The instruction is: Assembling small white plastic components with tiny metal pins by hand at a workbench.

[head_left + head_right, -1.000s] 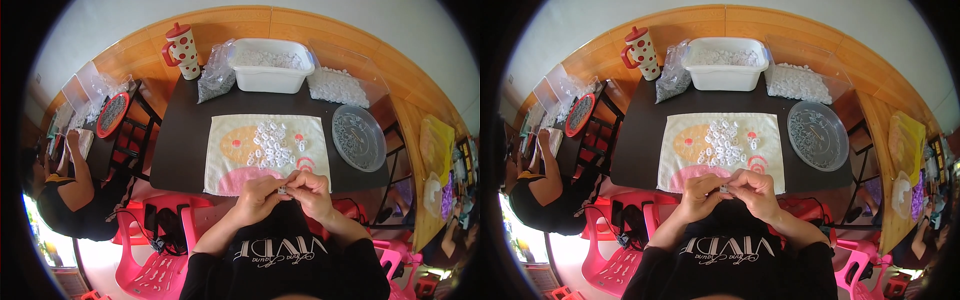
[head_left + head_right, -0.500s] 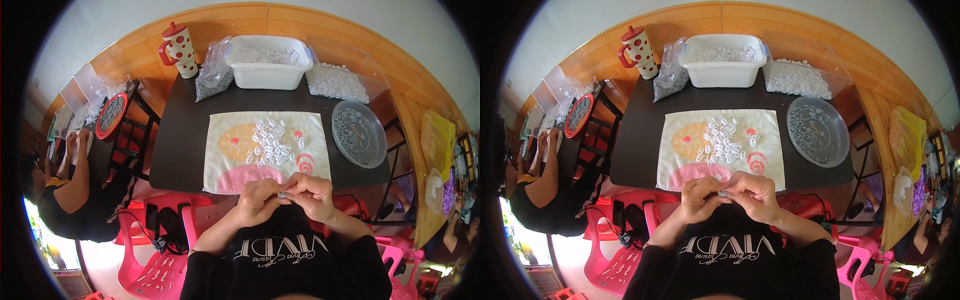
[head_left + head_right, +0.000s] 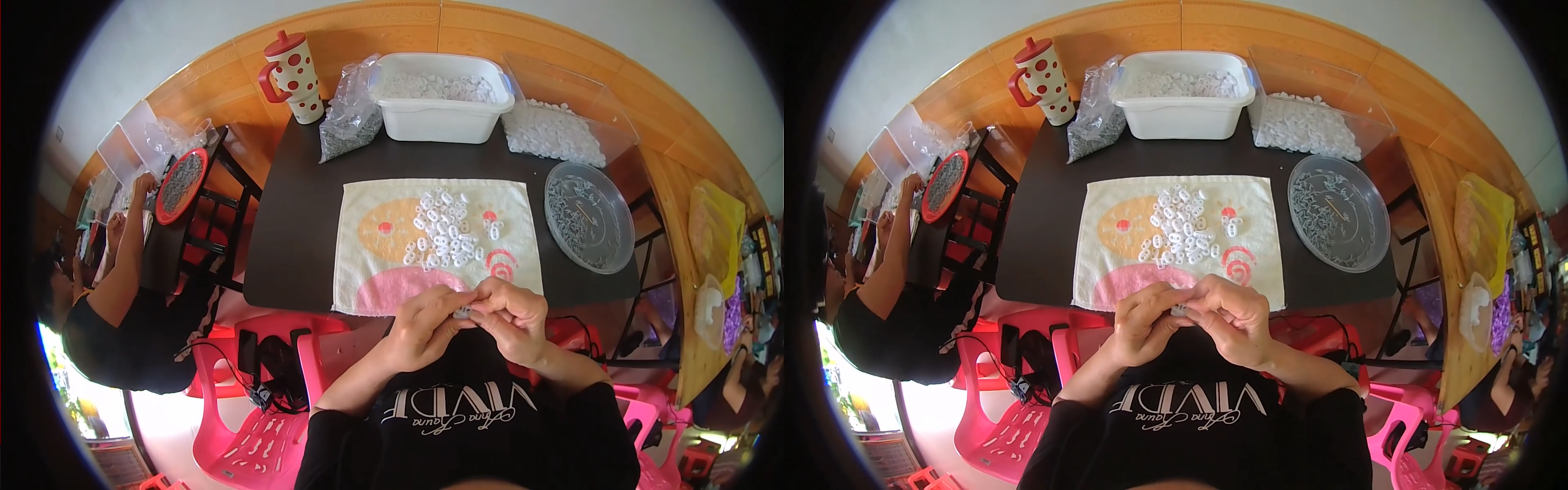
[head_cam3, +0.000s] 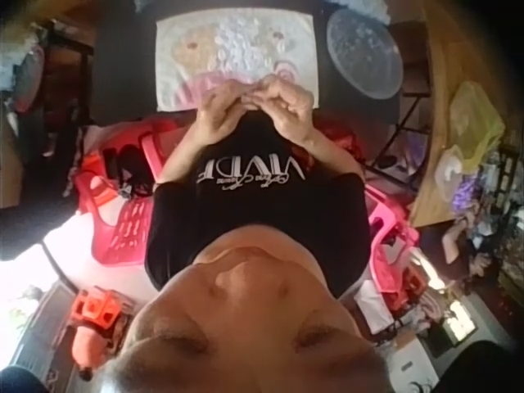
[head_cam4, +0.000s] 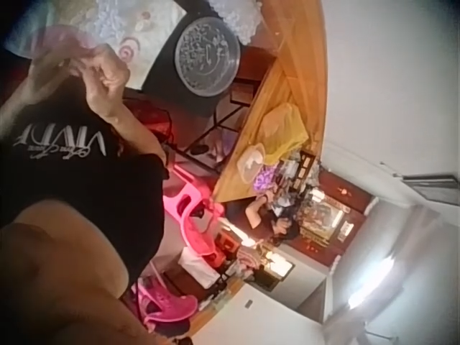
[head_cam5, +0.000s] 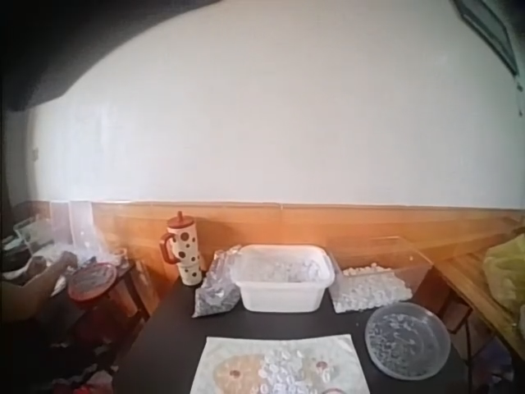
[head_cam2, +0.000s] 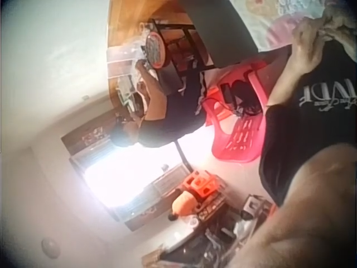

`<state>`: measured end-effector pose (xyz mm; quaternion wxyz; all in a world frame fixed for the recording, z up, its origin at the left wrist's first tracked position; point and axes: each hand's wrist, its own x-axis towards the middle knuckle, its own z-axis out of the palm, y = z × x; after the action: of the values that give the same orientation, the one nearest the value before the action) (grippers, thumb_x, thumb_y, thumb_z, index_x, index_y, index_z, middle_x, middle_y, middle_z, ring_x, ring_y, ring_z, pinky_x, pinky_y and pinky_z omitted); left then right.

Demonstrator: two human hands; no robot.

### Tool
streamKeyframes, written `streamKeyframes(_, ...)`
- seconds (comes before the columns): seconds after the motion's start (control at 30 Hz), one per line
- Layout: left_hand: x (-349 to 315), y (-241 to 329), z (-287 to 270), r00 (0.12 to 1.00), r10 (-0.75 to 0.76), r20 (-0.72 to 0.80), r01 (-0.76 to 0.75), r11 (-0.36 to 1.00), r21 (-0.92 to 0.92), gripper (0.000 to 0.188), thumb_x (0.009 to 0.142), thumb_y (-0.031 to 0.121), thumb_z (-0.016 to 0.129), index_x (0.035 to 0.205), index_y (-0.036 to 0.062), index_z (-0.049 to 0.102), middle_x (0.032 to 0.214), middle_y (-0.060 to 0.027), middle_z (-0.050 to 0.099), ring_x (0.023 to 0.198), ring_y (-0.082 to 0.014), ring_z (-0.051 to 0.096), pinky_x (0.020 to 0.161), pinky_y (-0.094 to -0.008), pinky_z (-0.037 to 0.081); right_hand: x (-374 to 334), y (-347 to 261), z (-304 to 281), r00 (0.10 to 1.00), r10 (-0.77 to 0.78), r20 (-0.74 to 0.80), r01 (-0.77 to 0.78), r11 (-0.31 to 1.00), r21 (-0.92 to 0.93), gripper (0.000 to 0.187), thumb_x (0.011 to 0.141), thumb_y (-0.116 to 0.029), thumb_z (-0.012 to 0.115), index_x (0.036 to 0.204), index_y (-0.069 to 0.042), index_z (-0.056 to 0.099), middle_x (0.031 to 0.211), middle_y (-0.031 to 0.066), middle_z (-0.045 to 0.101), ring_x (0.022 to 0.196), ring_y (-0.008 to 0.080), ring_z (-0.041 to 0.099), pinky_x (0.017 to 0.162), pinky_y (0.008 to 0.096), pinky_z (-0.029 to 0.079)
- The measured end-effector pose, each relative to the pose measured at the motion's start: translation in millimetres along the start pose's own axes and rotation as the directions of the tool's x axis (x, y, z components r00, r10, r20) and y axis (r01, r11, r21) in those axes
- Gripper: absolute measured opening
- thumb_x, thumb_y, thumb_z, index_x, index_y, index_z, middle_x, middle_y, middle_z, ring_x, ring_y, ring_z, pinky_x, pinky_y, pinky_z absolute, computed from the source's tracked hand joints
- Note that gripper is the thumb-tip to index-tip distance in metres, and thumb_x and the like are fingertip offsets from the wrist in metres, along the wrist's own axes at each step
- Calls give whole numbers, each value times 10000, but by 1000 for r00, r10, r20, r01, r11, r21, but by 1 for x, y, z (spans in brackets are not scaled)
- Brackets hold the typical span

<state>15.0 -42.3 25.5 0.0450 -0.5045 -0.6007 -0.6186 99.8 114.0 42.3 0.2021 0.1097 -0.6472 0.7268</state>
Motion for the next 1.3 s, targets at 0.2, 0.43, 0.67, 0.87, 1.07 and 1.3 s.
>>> streamKeyframes(0.2,3,2,-4,999,20,28,-19,1000,-18,379,766,-80,734,1128,-91,621,810,-126,607,648,-210,577,565,-293,462,4,-10,1,992,-111,65,121,977,-177,70,858,122,637,890,62,626,931,166,658,639,69,550,528,188,381)
streamKeyframes(0.43,-5,-5,1,990,142,-14,-141,989,34,439,736,-129,696,1162,-87,599,869,-160,619,679,-277,618,584,-333,497,-1,-4,3,982,-171,86,185,960,-210,69,863,135,616,886,70,617,913,180,657,673,105,590,565,204,448)
streamKeyframes(0.67,-5,-3,-1,989,141,-36,-140,990,16,390,738,-96,723,1116,-85,625,866,-153,630,661,-269,625,565,-329,495,1,-9,6,980,-173,95,191,952,-238,51,867,126,615,880,80,597,878,184,653,718,154,615,608,239,473)
streamKeyframes(0.87,-6,-4,-3,990,138,-40,-138,990,-13,375,757,-49,751,1112,-75,633,855,-146,630,663,-265,627,566,-324,494,0,-10,5,978,-170,122,194,955,-225,54,867,122,616,897,79,603,877,174,645,717,151,608,623,239,469)
streamKeyframes(1.07,2,-6,-12,997,72,20,-71,996,-57,425,726,88,838,1079,-74,665,803,-119,639,661,-213,629,570,-289,497,-5,-4,5,999,38,36,-38,999,-17,67,911,112,583,963,81,611,977,138,641,808,115,603,679,218,468)
streamKeyframes(1.3,5,0,-15,999,-42,18,43,997,-67,407,735,100,840,1074,-58,679,815,-111,661,680,-190,633,577,-278,488,-5,2,3,994,107,18,-108,992,69,86,916,115,577,980,73,615,972,109,623,823,93,574,707,203,456)
